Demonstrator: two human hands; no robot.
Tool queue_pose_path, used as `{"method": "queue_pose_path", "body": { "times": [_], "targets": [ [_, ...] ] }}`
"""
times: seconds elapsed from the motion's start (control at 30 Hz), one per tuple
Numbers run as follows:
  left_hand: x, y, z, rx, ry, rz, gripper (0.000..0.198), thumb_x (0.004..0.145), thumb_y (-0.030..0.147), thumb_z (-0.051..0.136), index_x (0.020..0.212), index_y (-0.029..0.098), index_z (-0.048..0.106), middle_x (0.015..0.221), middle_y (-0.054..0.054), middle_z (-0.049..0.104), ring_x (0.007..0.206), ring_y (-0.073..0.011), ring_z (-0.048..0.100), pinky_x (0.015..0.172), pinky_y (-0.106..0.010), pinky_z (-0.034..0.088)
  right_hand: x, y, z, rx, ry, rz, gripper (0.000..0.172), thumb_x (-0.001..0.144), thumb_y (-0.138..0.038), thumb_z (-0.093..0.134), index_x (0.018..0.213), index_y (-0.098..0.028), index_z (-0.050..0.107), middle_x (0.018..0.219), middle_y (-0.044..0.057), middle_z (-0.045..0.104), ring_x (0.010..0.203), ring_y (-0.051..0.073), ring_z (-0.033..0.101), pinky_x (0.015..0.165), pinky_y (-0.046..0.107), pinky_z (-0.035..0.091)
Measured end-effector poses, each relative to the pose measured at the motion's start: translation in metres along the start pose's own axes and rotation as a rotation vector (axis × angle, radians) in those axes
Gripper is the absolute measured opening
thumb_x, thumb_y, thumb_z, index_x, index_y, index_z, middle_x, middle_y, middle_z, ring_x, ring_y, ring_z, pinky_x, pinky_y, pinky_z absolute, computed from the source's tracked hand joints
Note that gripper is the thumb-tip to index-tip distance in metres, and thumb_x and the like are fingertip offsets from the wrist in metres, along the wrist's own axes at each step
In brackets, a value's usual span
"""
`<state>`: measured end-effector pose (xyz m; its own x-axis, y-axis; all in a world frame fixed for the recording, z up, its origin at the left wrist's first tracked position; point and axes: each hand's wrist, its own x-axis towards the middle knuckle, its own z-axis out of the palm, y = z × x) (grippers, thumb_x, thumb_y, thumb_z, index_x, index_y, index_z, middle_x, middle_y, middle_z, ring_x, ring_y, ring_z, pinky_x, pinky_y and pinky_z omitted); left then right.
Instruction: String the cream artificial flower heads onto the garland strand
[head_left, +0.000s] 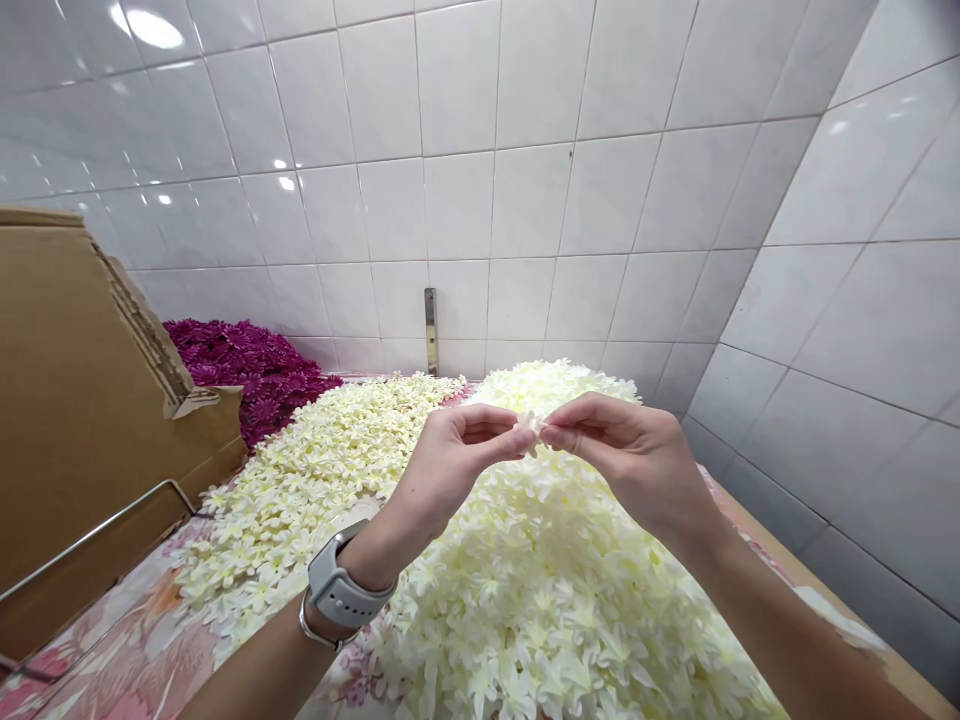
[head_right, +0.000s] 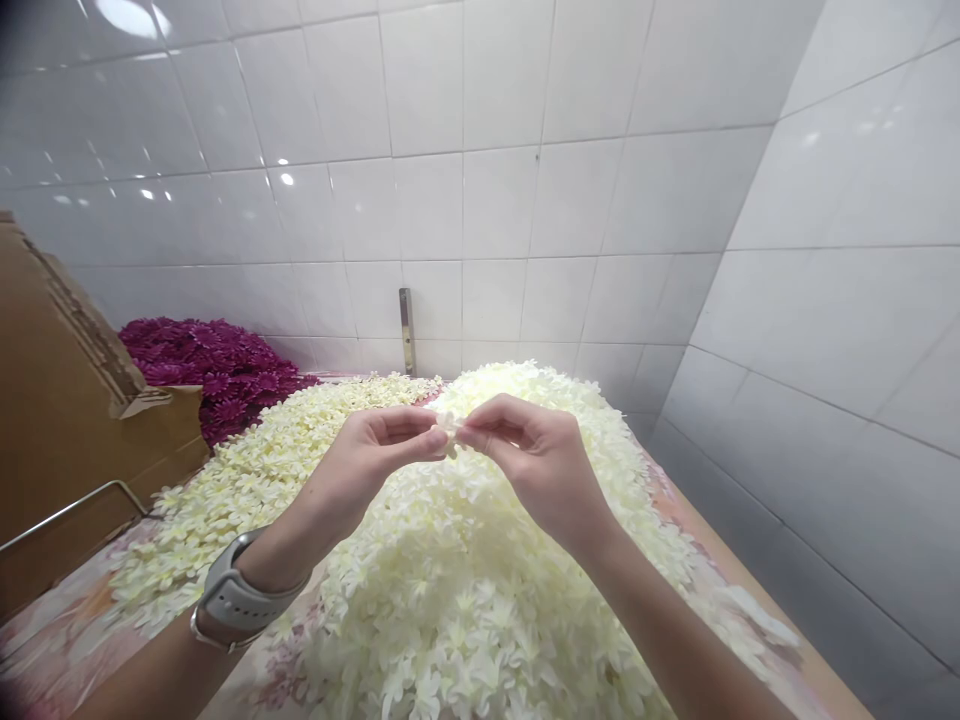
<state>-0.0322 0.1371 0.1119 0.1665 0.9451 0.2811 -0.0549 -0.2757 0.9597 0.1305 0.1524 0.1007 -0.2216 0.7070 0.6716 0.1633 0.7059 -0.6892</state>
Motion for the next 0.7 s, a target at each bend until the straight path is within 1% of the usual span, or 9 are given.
{"method": "queue_pose_path", "body": {
  "times": [0.1, 0.2, 0.27, 0.33, 0.4, 0.47, 0.53, 0.6, 0.7],
  "targets": [
    [0.001, -0.002, 0.001, -0.037, 0.025, -0.012, 0.014, 0.065, 0.027, 0.073, 0.073, 0.016, 0.07, 0.072, -0.003, 0.068, 0.073, -0.0161, 0.062, 0.075, -0.031, 0.05, 0.001, 0.003, 0.0, 0.01, 0.045, 0.017, 0.014, 0.078, -0.031, 0.065, 0.071, -0.019, 0.063, 0.069, 0.001, 0.063, 0.064, 0.014, 0.061, 0.06, 0.024, 0.053],
    [0.004, -0.005, 0.0, -0.088, 0.072, -0.026, 0.012, 0.068, 0.026, 0.071, 0.074, 0.015, 0.069, 0.074, -0.003, 0.067, 0.075, -0.0167, 0.063, 0.075, -0.033, 0.052, 0.002, 0.006, 0.001, -0.048, 0.085, 0.005, 0.015, 0.081, -0.033, 0.061, 0.076, -0.018, 0.062, 0.072, 0.003, 0.063, 0.068, 0.015, 0.061, 0.064, 0.027, 0.054],
    [0.006, -0.007, -0.002, -0.095, 0.095, -0.026, 0.012, 0.069, 0.026, 0.069, 0.073, 0.015, 0.067, 0.075, -0.003, 0.067, 0.074, -0.0161, 0.063, 0.073, -0.032, 0.052, 0.003, 0.009, 0.0, -0.191, 0.159, -0.015, 0.013, 0.082, -0.031, 0.058, 0.084, -0.019, 0.062, 0.082, 0.004, 0.065, 0.074, 0.016, 0.062, 0.069, 0.031, 0.053],
    [0.009, -0.01, -0.004, -0.088, 0.096, -0.042, 0.012, 0.071, 0.026, 0.068, 0.073, 0.015, 0.066, 0.074, -0.003, 0.066, 0.072, -0.0151, 0.063, 0.072, -0.031, 0.052, 0.004, 0.012, -0.001, -0.393, 0.221, -0.076, 0.015, 0.083, -0.029, 0.057, 0.093, -0.019, 0.062, 0.096, 0.007, 0.064, 0.087, 0.02, 0.061, 0.076, 0.036, 0.052],
    [0.01, -0.01, -0.005, -0.072, 0.061, -0.081, 0.013, 0.072, 0.027, 0.068, 0.071, 0.014, 0.066, 0.071, -0.002, 0.065, 0.069, -0.0144, 0.063, 0.073, -0.031, 0.052, 0.004, 0.013, -0.002, -0.508, 0.161, -0.15, 0.017, 0.081, -0.03, 0.058, 0.095, -0.02, 0.061, 0.101, 0.008, 0.063, 0.092, 0.022, 0.059, 0.077, 0.038, 0.05],
    [0.011, -0.01, -0.005, -0.043, 0.001, -0.127, 0.017, 0.072, 0.03, 0.068, 0.068, 0.013, 0.066, 0.068, -0.002, 0.064, 0.067, -0.0138, 0.062, 0.074, -0.031, 0.051, 0.005, 0.012, -0.001, -0.481, 0.028, -0.172, 0.015, 0.081, -0.032, 0.06, 0.089, -0.019, 0.061, 0.092, 0.006, 0.063, 0.084, 0.019, 0.059, 0.071, 0.034, 0.05],
    [0.01, -0.008, -0.004, -0.015, -0.067, -0.153, 0.021, 0.072, 0.033, 0.068, 0.067, 0.013, 0.067, 0.068, -0.003, 0.064, 0.069, -0.0136, 0.062, 0.077, -0.031, 0.05, 0.004, 0.01, 0.001, -0.374, -0.078, -0.116, 0.014, 0.081, -0.033, 0.059, 0.081, -0.019, 0.06, 0.079, 0.003, 0.063, 0.072, 0.016, 0.058, 0.064, 0.03, 0.049],
    [0.008, -0.006, -0.003, 0.006, -0.118, -0.151, 0.019, 0.071, 0.032, 0.069, 0.072, 0.013, 0.07, 0.074, -0.004, 0.066, 0.074, -0.0139, 0.061, 0.08, -0.03, 0.049, 0.003, 0.008, 0.002, -0.24, -0.107, -0.017, 0.019, 0.081, -0.036, 0.06, 0.074, -0.018, 0.06, 0.072, 0.002, 0.062, 0.067, 0.015, 0.058, 0.061, 0.028, 0.049],
    [0.006, -0.005, -0.003, 0.037, -0.113, -0.127, 0.016, 0.07, 0.028, 0.069, 0.079, 0.014, 0.072, 0.08, -0.004, 0.068, 0.08, -0.0143, 0.061, 0.079, -0.027, 0.048, 0.002, 0.008, 0.0, -0.061, -0.082, 0.11, 0.024, 0.075, -0.041, 0.066, 0.068, -0.018, 0.062, 0.068, 0.002, 0.063, 0.065, 0.015, 0.059, 0.061, 0.026, 0.048]
  ]
}}
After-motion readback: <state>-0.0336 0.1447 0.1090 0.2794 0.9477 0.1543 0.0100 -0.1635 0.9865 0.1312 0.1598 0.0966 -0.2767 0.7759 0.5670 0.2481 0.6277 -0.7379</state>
